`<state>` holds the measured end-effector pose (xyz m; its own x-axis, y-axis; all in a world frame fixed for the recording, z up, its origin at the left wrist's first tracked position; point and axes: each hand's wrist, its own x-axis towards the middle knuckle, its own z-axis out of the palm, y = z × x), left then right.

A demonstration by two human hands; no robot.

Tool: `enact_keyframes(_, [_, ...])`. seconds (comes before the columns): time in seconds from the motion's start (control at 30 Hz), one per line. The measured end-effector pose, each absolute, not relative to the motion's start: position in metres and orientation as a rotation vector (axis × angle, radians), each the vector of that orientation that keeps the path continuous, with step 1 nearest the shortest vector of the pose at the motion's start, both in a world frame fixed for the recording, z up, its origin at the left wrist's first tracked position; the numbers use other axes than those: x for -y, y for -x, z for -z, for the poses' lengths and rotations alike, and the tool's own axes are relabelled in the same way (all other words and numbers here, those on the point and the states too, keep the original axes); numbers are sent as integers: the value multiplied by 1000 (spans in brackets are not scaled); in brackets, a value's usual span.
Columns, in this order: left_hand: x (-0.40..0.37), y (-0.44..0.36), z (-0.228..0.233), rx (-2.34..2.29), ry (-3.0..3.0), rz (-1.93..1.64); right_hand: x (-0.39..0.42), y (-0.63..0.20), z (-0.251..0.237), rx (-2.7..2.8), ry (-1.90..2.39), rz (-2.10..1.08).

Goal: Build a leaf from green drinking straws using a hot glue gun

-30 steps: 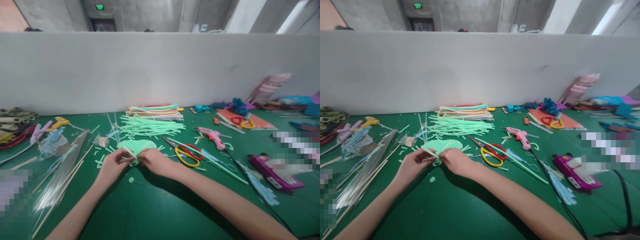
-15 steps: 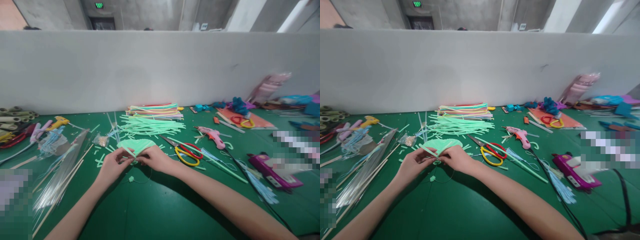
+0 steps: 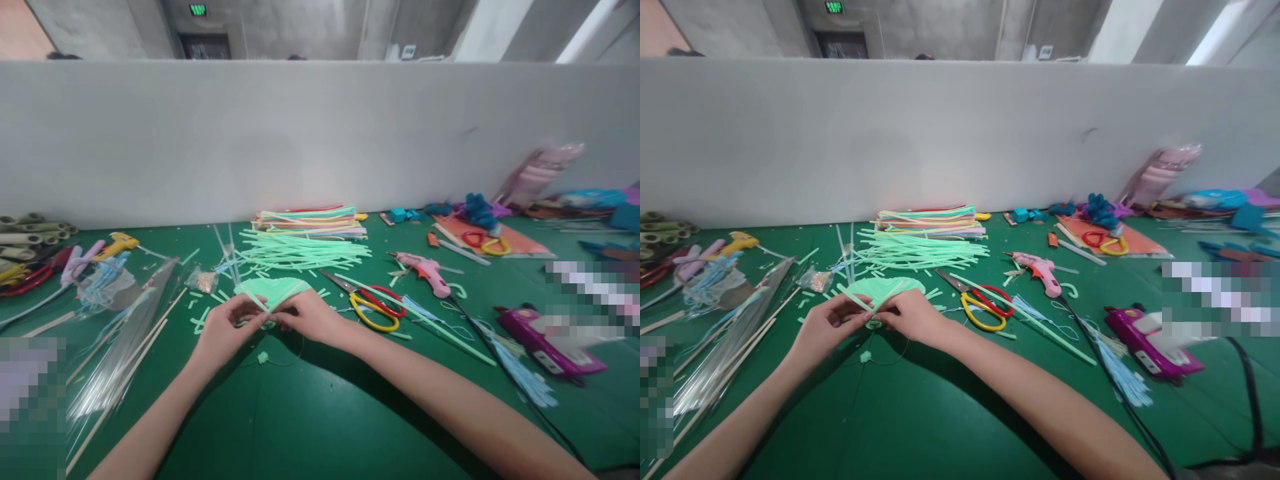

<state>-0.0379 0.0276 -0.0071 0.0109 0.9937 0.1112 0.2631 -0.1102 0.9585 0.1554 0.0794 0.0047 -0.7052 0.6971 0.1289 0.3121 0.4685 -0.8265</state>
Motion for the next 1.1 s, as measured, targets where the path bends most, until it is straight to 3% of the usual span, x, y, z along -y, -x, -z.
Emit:
enact_keyframes(0.67, [-26, 54, -1, -1351, -1499, -1042, -73, -156, -5, 2194, 1078, -1092])
enact_keyframes(1.1, [-28, 60, 0, -1344, -1499, -999, -73, -153, 5, 2011, 1163, -1246])
